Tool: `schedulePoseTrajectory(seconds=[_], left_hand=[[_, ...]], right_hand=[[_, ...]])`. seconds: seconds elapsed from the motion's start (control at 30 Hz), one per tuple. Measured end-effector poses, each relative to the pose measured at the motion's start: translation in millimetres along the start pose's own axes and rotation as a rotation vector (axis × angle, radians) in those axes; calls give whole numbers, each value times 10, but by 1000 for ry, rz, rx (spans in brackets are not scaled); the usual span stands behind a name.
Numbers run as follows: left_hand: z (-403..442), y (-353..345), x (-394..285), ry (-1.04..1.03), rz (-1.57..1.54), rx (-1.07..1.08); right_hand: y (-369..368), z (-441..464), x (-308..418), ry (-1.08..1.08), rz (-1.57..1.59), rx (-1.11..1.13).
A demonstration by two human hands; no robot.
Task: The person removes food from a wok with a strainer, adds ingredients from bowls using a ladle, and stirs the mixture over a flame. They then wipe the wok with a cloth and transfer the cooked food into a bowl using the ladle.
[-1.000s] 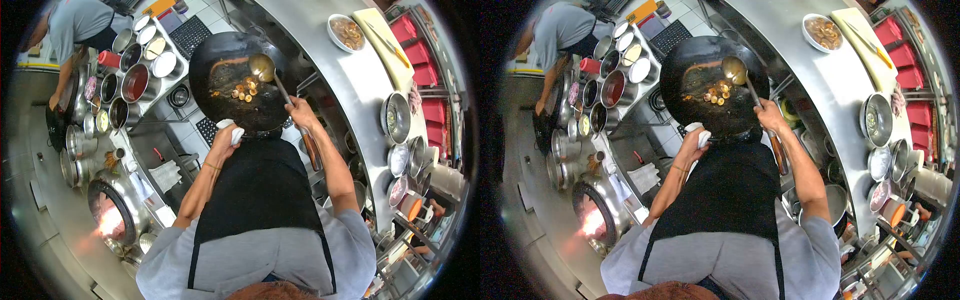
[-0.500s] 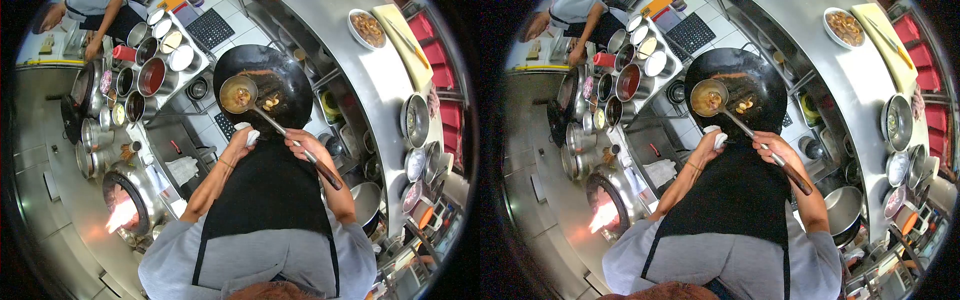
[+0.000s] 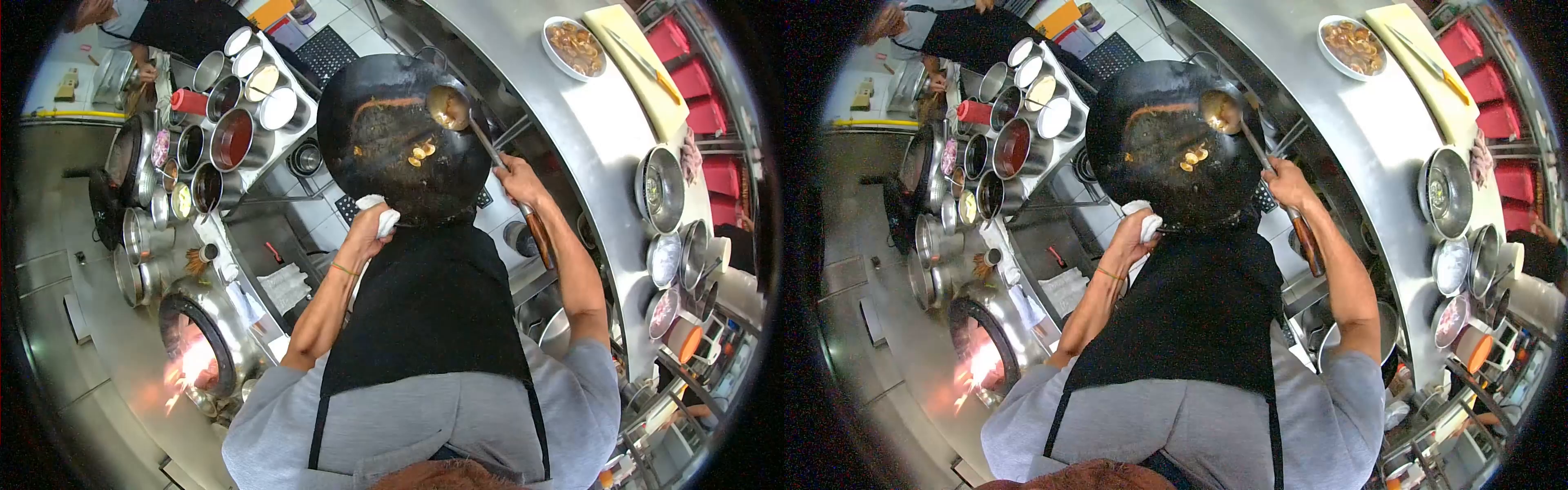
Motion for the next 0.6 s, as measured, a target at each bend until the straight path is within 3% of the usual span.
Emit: schedulePoseTrajectory(seconds=[0.1,0.27,0.43,0.5,0.6], left_hand=[[159,-87,20,0,-4,1],[376,-146,214,15,-31,-52],[315,-102,407,121,-73,-91],[277,-68,446,151,-112,-52],[122,-73,408,178,-119,-85]], right_hand=[[-180,-98,-48,-122,14,133],[-650,-382,-209,-234,565,581],[-864,-681,-275,-383,901,809],[-915,-757,-276,-363,1174,1063],[-804,-706,-295,-335,1059,855]])
Point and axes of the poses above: each hand's wrist, its own z-axis towards the middle knuckle, its own y-axis out of the back of the hand, x = y × z, the point moved 4 cm from there along z, towards the middle knuckle, and after that the axes turned 12 degrees about -y, right-handed, at the moved point
